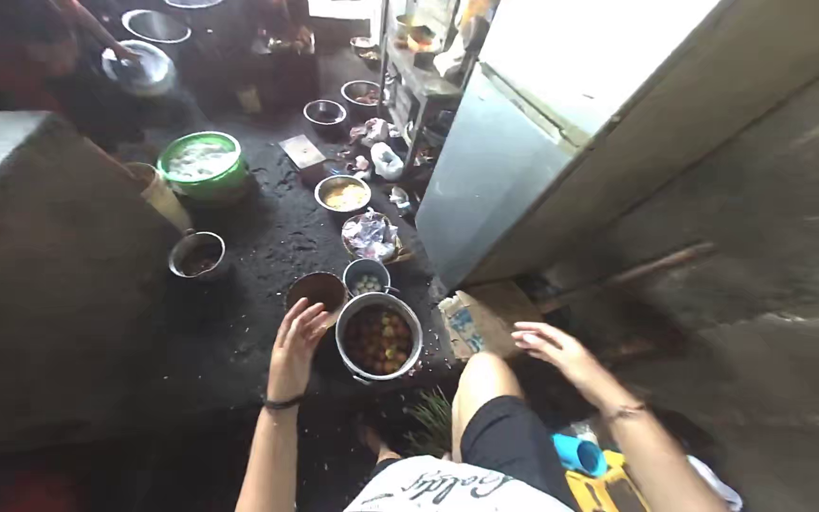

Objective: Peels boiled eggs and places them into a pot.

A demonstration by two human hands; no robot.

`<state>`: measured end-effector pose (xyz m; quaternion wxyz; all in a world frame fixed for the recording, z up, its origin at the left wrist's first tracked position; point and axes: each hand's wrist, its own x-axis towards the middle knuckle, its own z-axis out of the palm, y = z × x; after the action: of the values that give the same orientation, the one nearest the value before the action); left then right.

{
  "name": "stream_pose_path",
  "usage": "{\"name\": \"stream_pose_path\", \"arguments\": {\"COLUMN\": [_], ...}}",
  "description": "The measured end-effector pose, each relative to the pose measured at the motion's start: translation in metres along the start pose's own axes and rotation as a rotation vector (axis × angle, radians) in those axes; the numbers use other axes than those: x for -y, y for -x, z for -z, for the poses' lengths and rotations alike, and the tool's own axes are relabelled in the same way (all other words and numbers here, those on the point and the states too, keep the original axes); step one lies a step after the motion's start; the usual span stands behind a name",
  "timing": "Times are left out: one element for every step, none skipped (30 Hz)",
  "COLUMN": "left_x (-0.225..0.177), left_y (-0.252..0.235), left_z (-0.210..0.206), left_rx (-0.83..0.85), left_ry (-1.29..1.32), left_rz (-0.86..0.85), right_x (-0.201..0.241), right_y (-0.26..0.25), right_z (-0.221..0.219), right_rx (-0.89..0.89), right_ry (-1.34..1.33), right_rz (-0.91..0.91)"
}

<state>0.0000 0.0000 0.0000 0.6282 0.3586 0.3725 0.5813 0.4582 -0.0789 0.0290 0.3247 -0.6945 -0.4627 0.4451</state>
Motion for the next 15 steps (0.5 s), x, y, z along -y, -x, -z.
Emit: {"name": "stream_pose_path", "arguments": {"left_x": [-0.002, 0.004, 0.016, 0.033, 0.054, 0.076, 0.097, 0.115, 0.128, 0.135, 0.138, 0.140, 0.140, 0.140, 0.142], "left_y": [-0.005, -0.007, -0.005, -0.004, -0.001, 0.001, 0.002, 0.004, 0.006, 0.006, 0.004, 0.001, -0.002, -0.006, -0.013], "left_z": [-0.007, -0.011, -0.010, -0.005, 0.004, 0.015, 0.026, 0.037, 0.045, 0.052, 0.058, 0.065, 0.072, 0.078, 0.082], "left_rx": [0.054, 0.081, 0.066, 0.018, -0.038, -0.083, -0.125, -0.188, -0.254, -0.312, -0.357, -0.392, -0.434, -0.495, -0.572], "left_ry": [0.085, 0.120, 0.106, 0.065, 0.013, -0.020, -0.022, 0.005, 0.058, 0.130, 0.208, 0.279, 0.348, 0.405, 0.451], "left_rz": [0.016, 0.076, 0.167, 0.275, 0.386, 0.485, 0.572, 0.654, 0.729, 0.778, 0.788, 0.758, 0.700, 0.619, 0.528], "right_x": [0.021, 0.041, 0.059, 0.076, 0.093, 0.108, 0.124, 0.138, 0.150, 0.160, 0.170, 0.179, 0.188, 0.198, 0.210], "right_y": [-0.007, -0.016, -0.027, -0.041, -0.055, -0.073, -0.092, -0.113, -0.134, -0.155, -0.177, -0.201, -0.226, -0.253, -0.284], "right_z": [0.004, 0.008, 0.009, 0.010, 0.009, 0.006, 0.002, -0.004, -0.013, -0.023, -0.035, -0.048, -0.063, -0.079, -0.097], "right_rx": [-0.023, -0.035, -0.035, -0.023, -0.004, 0.017, 0.036, 0.060, 0.095, 0.145, 0.204, 0.279, 0.366, 0.457, 0.549], "right_ry": [-0.023, -0.038, -0.044, -0.034, -0.009, 0.031, 0.080, 0.128, 0.167, 0.205, 0.243, 0.285, 0.327, 0.370, 0.404], "right_rz": [0.046, 0.092, 0.135, 0.176, 0.209, 0.240, 0.270, 0.291, 0.300, 0.295, 0.287, 0.281, 0.279, 0.283, 0.295]}}
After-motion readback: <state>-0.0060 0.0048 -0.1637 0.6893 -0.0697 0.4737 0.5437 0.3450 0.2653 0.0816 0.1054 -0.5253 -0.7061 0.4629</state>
